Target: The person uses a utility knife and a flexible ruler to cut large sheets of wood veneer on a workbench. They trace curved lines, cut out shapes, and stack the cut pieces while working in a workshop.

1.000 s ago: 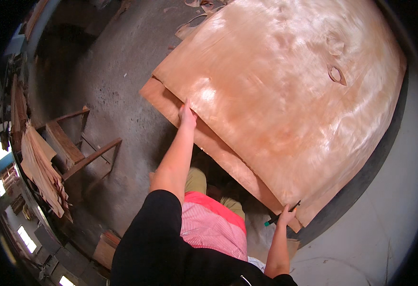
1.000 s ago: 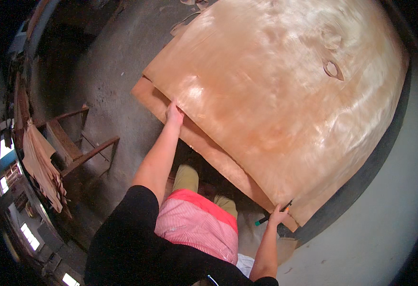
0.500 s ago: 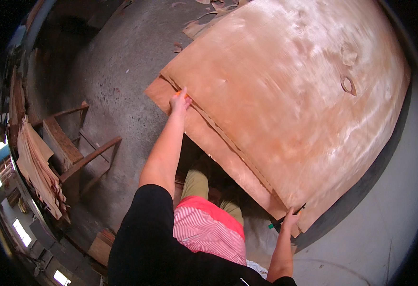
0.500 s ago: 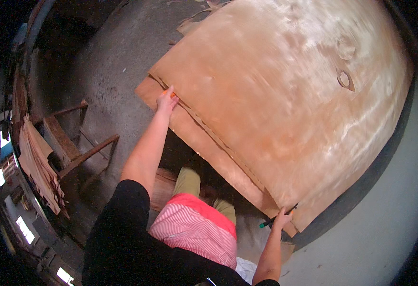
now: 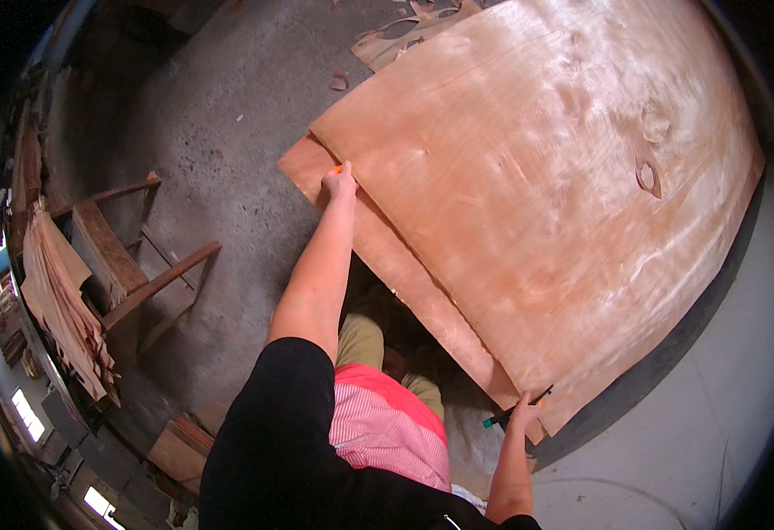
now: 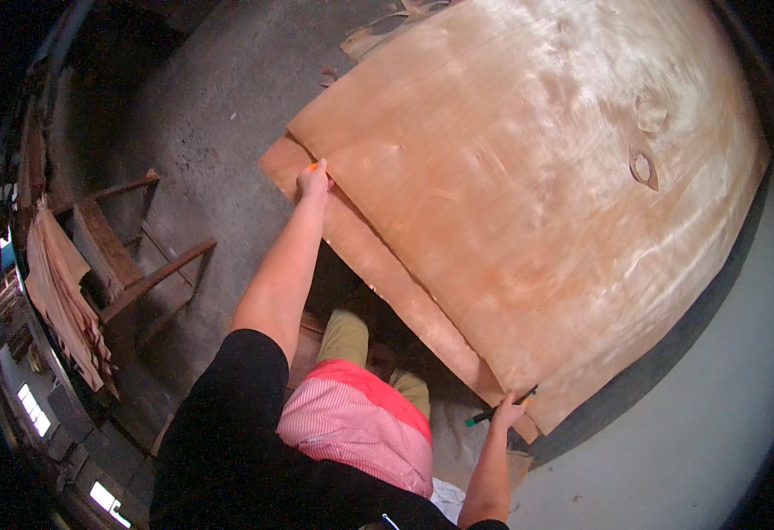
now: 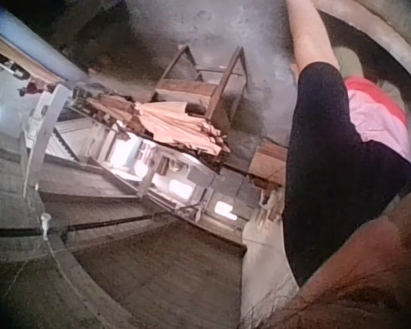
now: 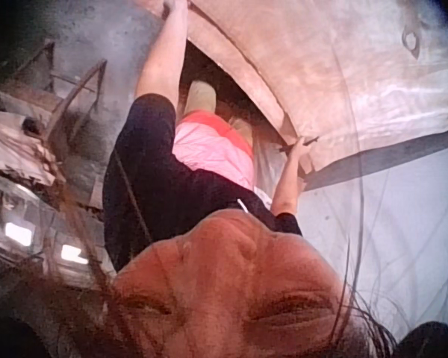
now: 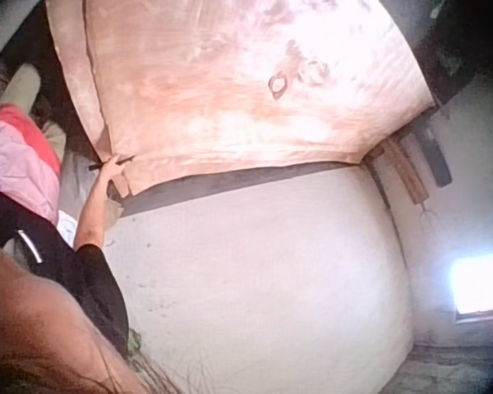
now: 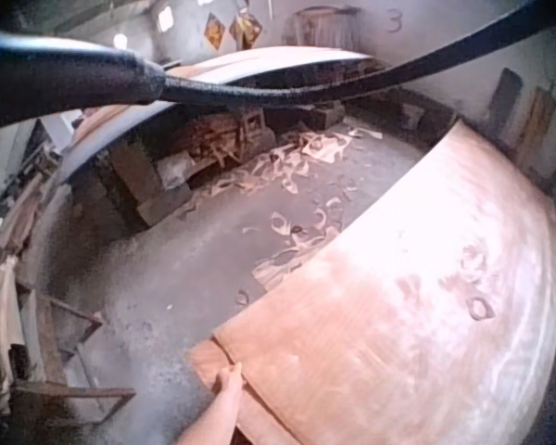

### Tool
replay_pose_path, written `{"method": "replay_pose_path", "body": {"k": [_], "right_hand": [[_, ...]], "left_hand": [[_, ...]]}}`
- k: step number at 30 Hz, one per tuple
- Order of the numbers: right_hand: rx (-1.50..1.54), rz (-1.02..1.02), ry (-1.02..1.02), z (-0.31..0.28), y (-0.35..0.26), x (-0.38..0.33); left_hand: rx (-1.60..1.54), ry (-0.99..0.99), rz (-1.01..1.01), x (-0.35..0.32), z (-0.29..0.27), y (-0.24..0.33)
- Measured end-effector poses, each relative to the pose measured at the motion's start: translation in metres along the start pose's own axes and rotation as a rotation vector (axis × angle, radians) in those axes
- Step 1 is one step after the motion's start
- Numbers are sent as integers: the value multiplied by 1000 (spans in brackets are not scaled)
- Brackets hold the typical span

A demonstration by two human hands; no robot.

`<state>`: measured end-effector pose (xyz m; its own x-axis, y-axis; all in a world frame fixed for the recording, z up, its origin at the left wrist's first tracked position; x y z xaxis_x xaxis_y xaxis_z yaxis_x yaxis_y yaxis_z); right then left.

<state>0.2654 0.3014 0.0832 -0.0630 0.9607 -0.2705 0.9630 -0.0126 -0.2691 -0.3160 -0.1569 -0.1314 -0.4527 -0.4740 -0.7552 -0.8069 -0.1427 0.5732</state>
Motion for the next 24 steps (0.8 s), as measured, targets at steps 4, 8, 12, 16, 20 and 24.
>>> {"method": "replay_pose_path", "body": {"k": [4, 8, 12, 16, 20, 24], "right_hand": [[-106, -39, 36, -5, -8, -5], [-40, -282, 126, -4, -23, -13], [-146, -46, 10, 19, -37, -16], [-219, -14, 35, 39, -4, -9], [-231, 44, 64, 40, -6, -11], [-142, -71, 80, 45, -3, 0]], "left_hand": [[-16, 15, 47, 14, -1, -9], [146, 5, 57, 6, 7, -3], [-275, -179, -51, 2, 6, -40], [-82, -386, -145, -42, 20, -88], [44, -397, -141, -71, 27, -117], [96, -305, -99, -51, 24, -131]]}}
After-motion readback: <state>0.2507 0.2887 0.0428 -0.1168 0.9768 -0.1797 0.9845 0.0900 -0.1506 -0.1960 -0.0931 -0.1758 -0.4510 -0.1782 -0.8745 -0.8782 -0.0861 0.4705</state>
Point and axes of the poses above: each hand's wrist, its own x-axis towards the middle knuckle, its own z-axis out of the palm, y = z × x, the point moved 10 cm from there along x, towards the middle knuckle, and after that the axes turned 4 degrees about y, right-handed, at the moved point
